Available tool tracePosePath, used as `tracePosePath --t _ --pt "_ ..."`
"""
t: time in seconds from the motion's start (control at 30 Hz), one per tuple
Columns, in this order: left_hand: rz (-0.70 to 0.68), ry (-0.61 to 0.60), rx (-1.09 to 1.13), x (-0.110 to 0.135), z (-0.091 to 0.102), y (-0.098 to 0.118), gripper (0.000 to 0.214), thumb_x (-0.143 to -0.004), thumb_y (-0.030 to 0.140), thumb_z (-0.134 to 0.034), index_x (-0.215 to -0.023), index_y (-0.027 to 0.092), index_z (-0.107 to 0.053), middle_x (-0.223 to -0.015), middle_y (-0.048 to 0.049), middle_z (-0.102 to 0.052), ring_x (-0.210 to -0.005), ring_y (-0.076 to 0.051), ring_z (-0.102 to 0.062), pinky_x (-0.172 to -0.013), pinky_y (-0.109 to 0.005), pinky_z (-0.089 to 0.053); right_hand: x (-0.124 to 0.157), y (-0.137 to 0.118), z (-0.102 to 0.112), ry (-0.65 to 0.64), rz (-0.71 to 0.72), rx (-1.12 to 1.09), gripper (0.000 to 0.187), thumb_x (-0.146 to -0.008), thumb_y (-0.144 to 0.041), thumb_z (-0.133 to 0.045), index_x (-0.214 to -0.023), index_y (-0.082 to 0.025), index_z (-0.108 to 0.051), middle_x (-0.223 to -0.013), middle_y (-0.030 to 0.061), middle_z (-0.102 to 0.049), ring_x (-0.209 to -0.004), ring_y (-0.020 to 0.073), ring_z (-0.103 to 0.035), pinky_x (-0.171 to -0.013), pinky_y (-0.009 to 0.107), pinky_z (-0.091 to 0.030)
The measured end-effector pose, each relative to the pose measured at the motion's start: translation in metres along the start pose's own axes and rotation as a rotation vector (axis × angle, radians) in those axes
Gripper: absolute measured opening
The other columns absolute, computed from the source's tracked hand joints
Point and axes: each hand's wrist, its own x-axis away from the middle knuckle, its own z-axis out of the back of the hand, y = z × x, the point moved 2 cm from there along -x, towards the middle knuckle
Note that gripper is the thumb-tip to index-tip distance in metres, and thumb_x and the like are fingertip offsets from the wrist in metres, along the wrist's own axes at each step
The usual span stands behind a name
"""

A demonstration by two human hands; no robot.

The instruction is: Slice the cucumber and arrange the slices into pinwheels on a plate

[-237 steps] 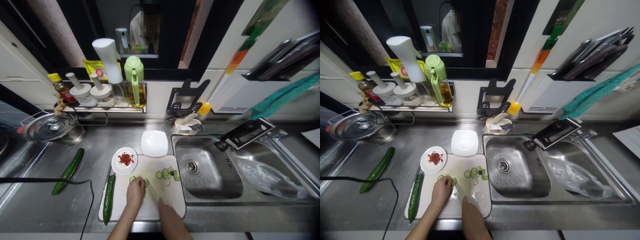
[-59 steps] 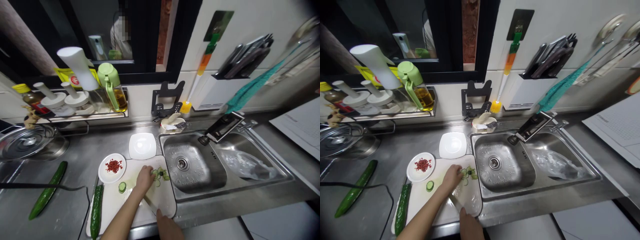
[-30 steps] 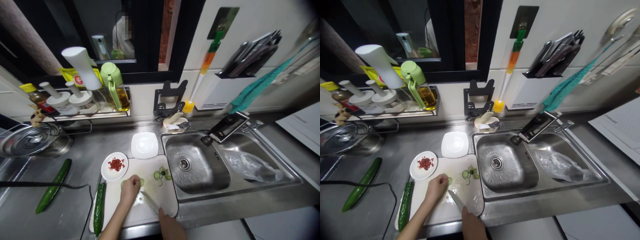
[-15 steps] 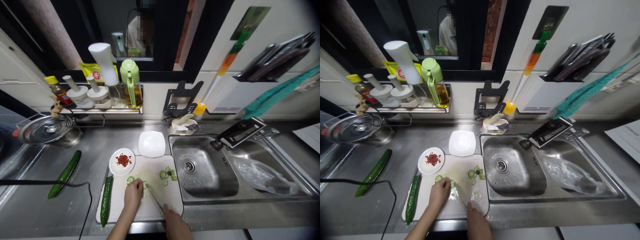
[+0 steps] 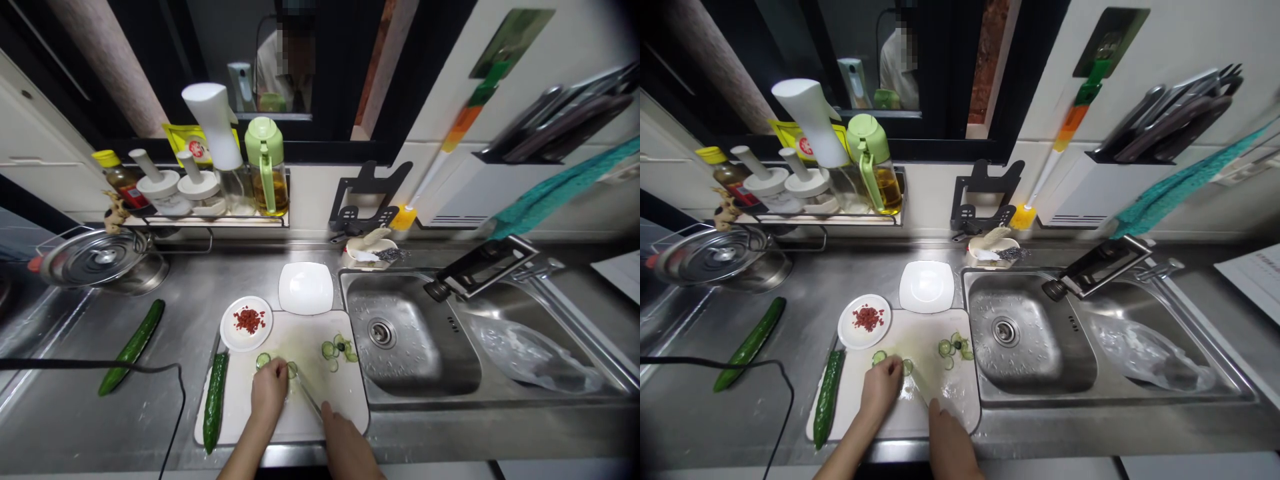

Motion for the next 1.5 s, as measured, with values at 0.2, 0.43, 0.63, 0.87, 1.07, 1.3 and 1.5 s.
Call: tracePosePath --t 0.2,0.43,0.63,0.87,1.07,1.3,1.5 --pt "0.010 -0.003 -0.016 -0.001 0.000 0.000 0.021 -0.083 0.019 -0.049 -0.074 0.021 -0.067 -0.072 -0.0011 -0.069 -0.069 -0.013 -0.060 -0.063 -0.021 -0.033 -0.001 -0.003 -0.003 0.012 0.010 -0.009 0.067 -0.073 0.010 -0.029 -0.136 -0.009 -0.039 -0.105 0.0167 -0.065 -0.098 0.0255 -0.063 -0.080 0.033 -0.048" --pt "-0.003 -0.010 -0.033 -0.003 -0.001 0.001 0.022 -0.082 0.017 -0.048 -0.072 0.020 -0.067 -0.071 -0.0013 -0.067 -0.067 -0.012 -0.058 -0.062 -0.021 -0.032 -0.003 -0.008 0.000 -0.022 0.018 -0.028 0.067 -0.073 0.010 -0.026 -0.137 -0.004 -0.037 -0.108 0.0189 -0.064 -0.101 0.0265 -0.061 -0.084 0.035 -0.047" --pt "0.012 -0.022 -0.012 -0.002 0.002 0.004 0.022 -0.082 0.016 -0.048 -0.070 0.019 -0.066 -0.070 -0.0015 -0.066 -0.066 -0.012 -0.058 -0.062 -0.021 -0.032 0.001 -0.008 -0.002 -0.041 0.025 -0.081 0.066 -0.073 0.008 -0.031 -0.137 -0.002 -0.036 -0.111 0.0217 -0.063 -0.105 0.0275 -0.059 -0.088 0.037 -0.045" --pt "-0.047 0.013 0.022 -0.001 -0.002 0.001 0.022 -0.082 0.020 -0.048 -0.065 0.019 -0.062 -0.065 -0.0005 -0.064 -0.064 -0.013 -0.057 -0.063 -0.022 -0.035 0.009 0.014 -0.018 -0.052 -0.040 -0.094 0.065 -0.072 0.005 -0.034 -0.134 -0.012 -0.040 -0.107 0.0172 -0.065 -0.102 0.0256 -0.061 -0.081 0.033 -0.048" --pt "-0.084 0.073 0.184 0.004 0.008 -0.011 0.024 -0.082 0.037 -0.050 -0.074 0.021 -0.065 -0.072 -0.0003 -0.068 -0.069 -0.014 -0.060 -0.068 -0.022 -0.040 0.005 0.021 -0.024 -0.122 -0.090 -0.109 0.070 -0.070 0.007 -0.035 -0.138 -0.011 -0.036 -0.112 0.0183 -0.063 -0.106 0.0261 -0.059 -0.085 0.035 -0.046" --pt "0.120 0.187 0.277 -0.001 0.030 -0.043 0.029 -0.078 0.042 -0.050 -0.085 0.019 -0.067 -0.080 -0.0026 -0.072 -0.075 -0.018 -0.065 -0.069 -0.025 -0.045 0.000 0.022 -0.030 -0.124 -0.145 -0.108 0.071 -0.067 0.009 -0.037 -0.135 -0.012 -0.042 -0.112 0.0175 -0.064 -0.105 0.0270 -0.060 -0.084 0.034 -0.047" --pt "0.185 0.193 0.247 -0.007 0.034 -0.053 0.027 -0.077 0.040 -0.049 -0.086 0.022 -0.067 -0.082 -0.0034 -0.073 -0.080 -0.020 -0.067 -0.071 -0.025 -0.046 0.001 0.025 -0.032 -0.086 -0.085 -0.107 0.071 -0.069 0.007 -0.035 -0.137 -0.014 -0.039 -0.110 0.0162 -0.064 -0.104 0.0258 -0.060 -0.085 0.034 -0.047"
